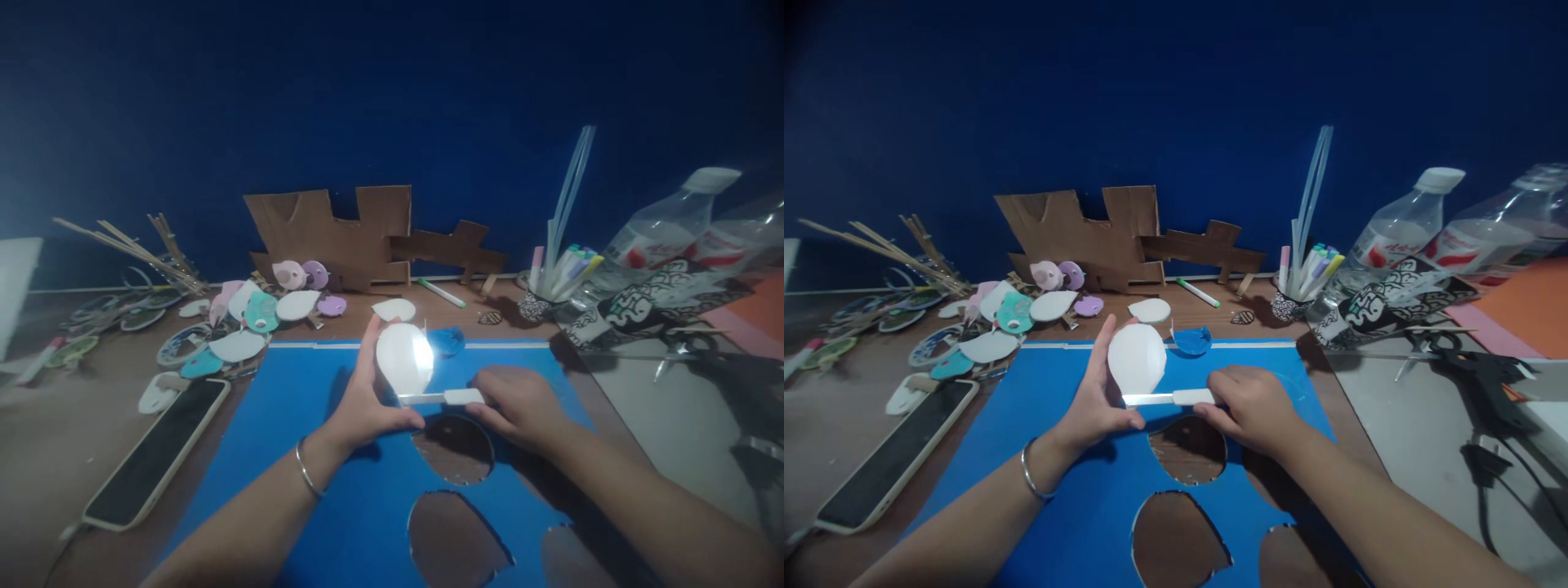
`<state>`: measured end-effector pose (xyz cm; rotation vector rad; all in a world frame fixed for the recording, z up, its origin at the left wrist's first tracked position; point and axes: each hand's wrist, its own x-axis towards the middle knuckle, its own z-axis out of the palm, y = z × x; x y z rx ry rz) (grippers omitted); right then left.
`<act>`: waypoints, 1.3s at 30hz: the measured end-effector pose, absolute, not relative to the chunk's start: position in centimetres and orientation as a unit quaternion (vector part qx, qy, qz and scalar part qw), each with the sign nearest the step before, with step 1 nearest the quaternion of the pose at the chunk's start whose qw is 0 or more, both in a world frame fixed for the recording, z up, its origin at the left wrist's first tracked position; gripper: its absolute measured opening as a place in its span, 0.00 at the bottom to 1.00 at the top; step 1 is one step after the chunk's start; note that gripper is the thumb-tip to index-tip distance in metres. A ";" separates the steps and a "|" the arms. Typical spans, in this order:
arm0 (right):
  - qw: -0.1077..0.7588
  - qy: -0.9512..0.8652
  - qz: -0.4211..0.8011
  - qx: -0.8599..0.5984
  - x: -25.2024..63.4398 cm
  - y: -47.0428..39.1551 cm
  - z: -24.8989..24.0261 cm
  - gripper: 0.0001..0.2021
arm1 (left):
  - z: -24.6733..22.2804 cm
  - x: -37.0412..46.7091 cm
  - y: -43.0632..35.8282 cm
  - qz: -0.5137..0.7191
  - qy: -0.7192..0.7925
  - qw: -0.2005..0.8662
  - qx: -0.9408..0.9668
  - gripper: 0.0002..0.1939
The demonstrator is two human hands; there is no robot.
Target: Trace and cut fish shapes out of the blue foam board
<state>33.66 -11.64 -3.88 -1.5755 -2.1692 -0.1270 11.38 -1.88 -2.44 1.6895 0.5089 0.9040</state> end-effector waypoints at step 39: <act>0.226 -0.790 -0.054 -0.567 33.5 -11.8 -3.7 0.20 | -2.2 11.4 -1.9 0.383 0.208 0.562 0.703 0.57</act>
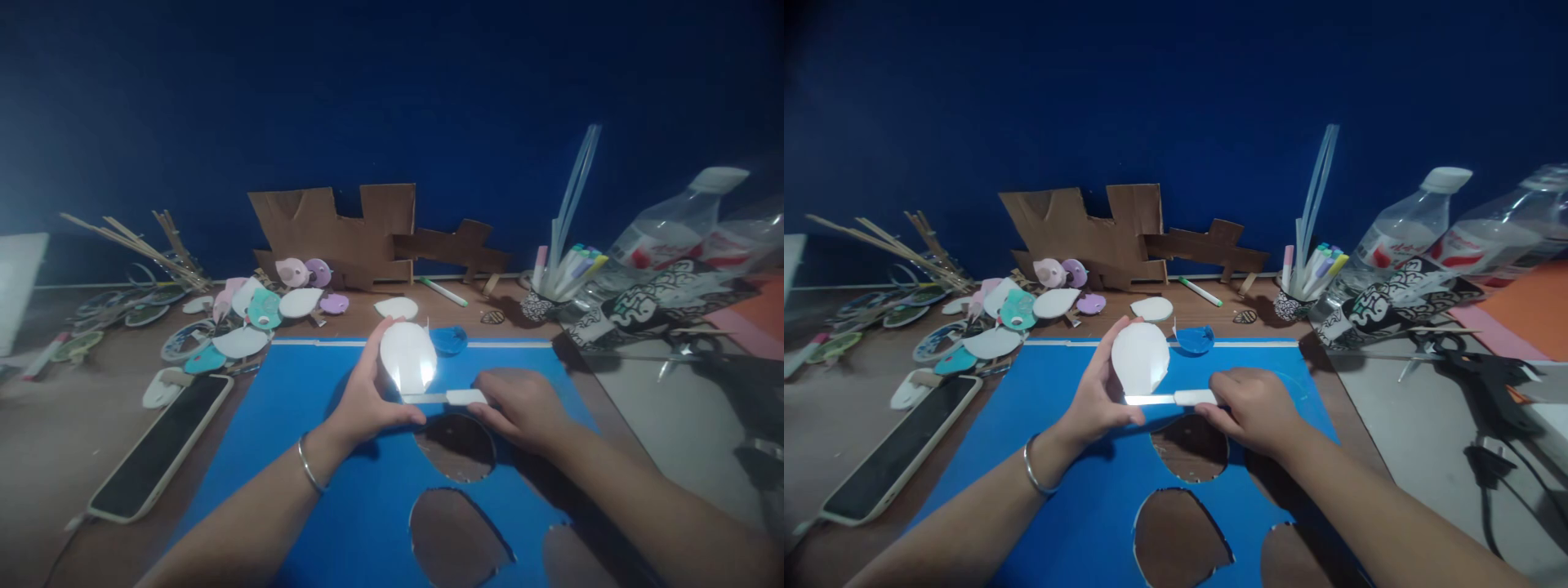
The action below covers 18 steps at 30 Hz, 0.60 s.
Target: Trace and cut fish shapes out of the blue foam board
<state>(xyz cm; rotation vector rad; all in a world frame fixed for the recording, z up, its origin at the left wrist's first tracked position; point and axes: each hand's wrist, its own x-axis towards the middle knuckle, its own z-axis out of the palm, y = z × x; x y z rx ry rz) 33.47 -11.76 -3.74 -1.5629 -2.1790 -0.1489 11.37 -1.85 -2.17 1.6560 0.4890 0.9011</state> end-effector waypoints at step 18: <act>0.224 -0.785 -0.084 -0.571 33.5 -11.8 -3.6 0.23 | -2.6 11.4 -1.6 0.402 0.196 0.554 0.702 0.57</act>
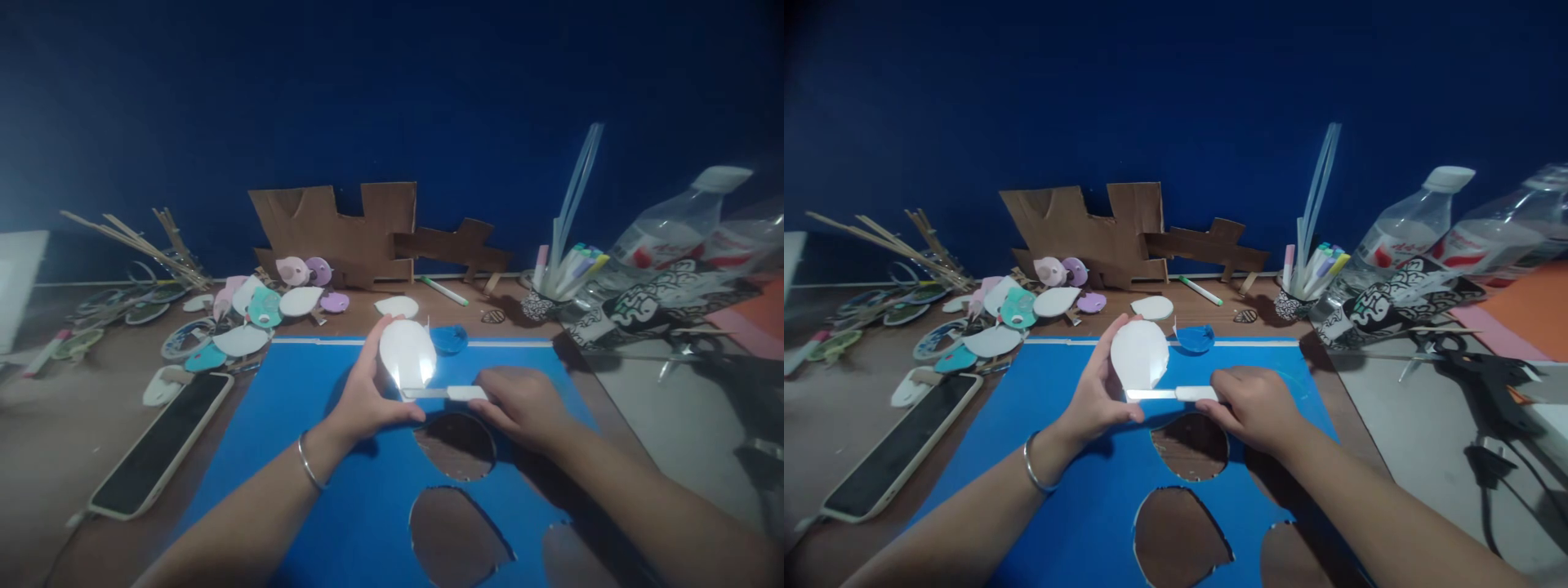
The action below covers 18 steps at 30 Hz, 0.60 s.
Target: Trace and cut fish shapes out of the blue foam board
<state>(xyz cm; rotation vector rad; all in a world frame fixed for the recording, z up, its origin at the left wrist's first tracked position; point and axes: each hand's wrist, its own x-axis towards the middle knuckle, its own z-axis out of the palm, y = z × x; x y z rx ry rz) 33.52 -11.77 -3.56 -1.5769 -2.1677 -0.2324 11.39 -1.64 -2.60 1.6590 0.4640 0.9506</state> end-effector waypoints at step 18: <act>0.221 -0.786 -0.100 -0.569 33.6 -11.7 -3.5 0.23 | -2.4 11.4 -1.9 0.391 0.195 0.558 0.706 0.58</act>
